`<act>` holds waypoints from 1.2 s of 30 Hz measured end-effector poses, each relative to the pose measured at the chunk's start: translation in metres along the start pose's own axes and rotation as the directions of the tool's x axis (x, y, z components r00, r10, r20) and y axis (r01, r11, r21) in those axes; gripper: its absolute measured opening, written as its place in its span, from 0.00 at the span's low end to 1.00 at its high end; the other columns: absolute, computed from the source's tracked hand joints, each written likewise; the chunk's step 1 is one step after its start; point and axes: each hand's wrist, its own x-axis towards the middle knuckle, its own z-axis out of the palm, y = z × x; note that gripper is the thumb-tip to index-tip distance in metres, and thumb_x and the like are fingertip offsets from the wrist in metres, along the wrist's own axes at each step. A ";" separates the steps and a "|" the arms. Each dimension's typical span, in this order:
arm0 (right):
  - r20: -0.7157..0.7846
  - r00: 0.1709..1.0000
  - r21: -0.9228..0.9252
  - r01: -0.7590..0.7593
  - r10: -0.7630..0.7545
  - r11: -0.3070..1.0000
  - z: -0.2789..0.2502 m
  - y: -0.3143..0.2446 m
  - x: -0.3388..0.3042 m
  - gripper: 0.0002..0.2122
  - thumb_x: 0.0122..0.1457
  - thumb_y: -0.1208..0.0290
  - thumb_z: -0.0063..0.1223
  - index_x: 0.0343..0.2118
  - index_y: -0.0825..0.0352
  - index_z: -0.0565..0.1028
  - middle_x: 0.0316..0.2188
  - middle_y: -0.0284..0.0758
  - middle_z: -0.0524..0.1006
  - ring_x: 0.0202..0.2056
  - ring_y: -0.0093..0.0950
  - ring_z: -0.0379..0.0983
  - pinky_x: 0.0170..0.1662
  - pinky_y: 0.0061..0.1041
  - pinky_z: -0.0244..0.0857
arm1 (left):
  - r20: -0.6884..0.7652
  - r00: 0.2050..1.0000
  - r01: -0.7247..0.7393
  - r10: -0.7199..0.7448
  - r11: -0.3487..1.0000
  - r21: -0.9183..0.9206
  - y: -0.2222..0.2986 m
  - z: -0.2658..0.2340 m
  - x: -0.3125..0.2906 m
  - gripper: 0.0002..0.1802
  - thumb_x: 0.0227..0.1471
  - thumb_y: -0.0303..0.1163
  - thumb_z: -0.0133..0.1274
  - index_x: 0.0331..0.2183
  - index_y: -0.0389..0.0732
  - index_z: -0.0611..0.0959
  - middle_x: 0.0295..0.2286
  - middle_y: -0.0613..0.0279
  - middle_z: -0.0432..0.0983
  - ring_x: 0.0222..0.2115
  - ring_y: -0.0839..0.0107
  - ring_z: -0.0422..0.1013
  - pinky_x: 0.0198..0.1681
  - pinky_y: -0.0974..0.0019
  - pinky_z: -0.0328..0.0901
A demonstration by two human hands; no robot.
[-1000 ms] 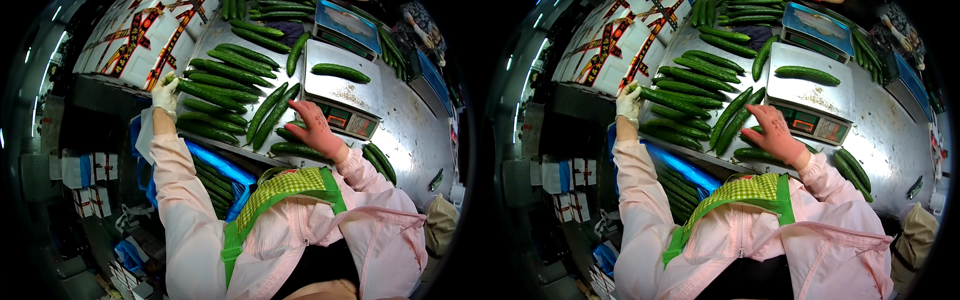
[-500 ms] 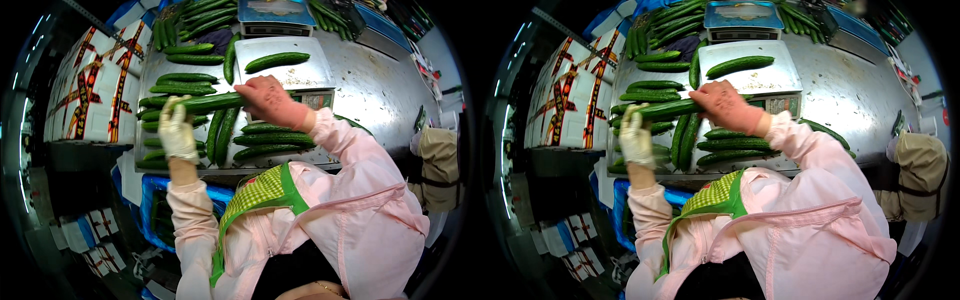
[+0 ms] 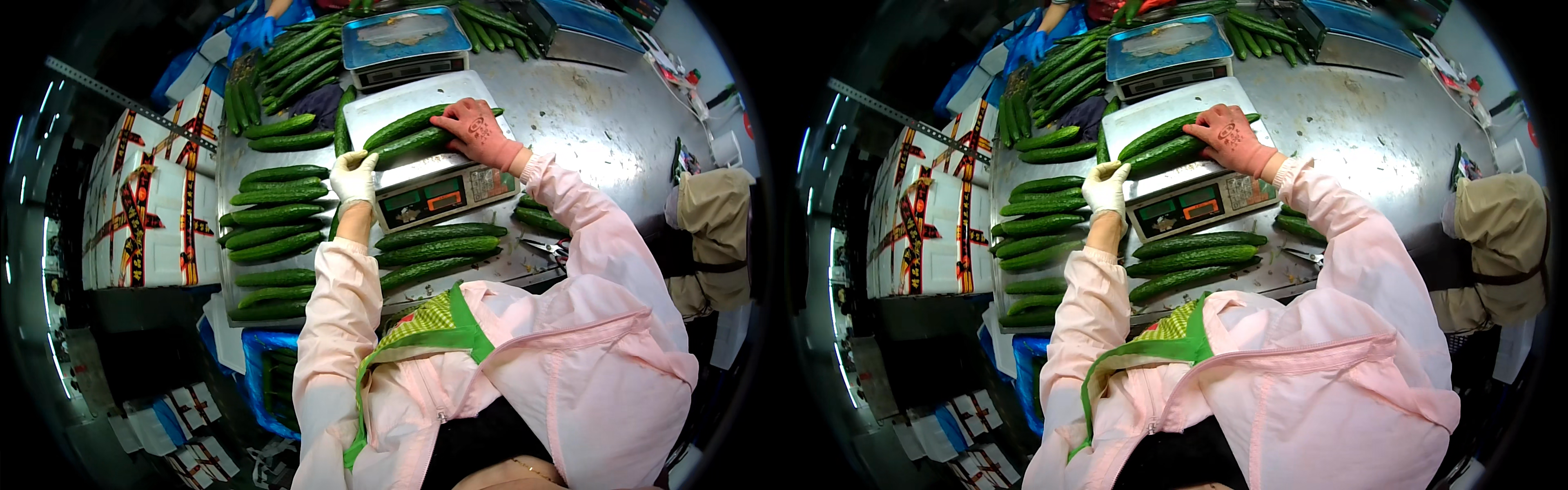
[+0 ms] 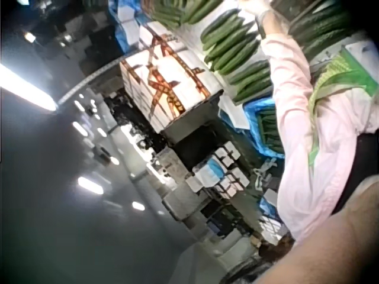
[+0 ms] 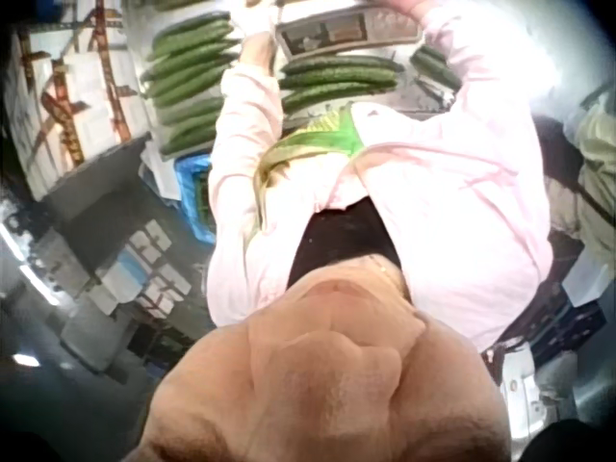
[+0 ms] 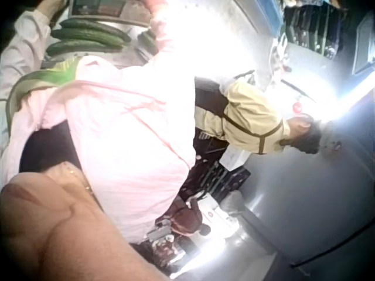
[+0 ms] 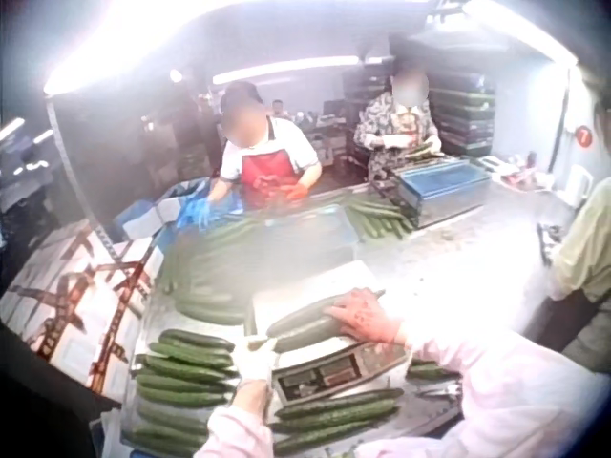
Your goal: The person weighs cucumbers on a scale and places them into a blue plastic-lined crate.
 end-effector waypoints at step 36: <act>-0.335 0.883 0.248 -0.254 0.329 0.935 -0.061 -0.016 -0.085 0.46 0.40 0.58 0.72 0.62 0.64 0.57 0.57 0.43 0.64 0.58 0.40 0.60 0.60 0.36 0.54 | 0.774 0.587 -0.804 0.235 0.281 0.524 -0.070 -0.061 -0.159 0.56 0.35 0.55 0.65 0.61 0.42 0.61 0.59 0.53 0.58 0.62 0.52 0.48 0.64 0.49 0.41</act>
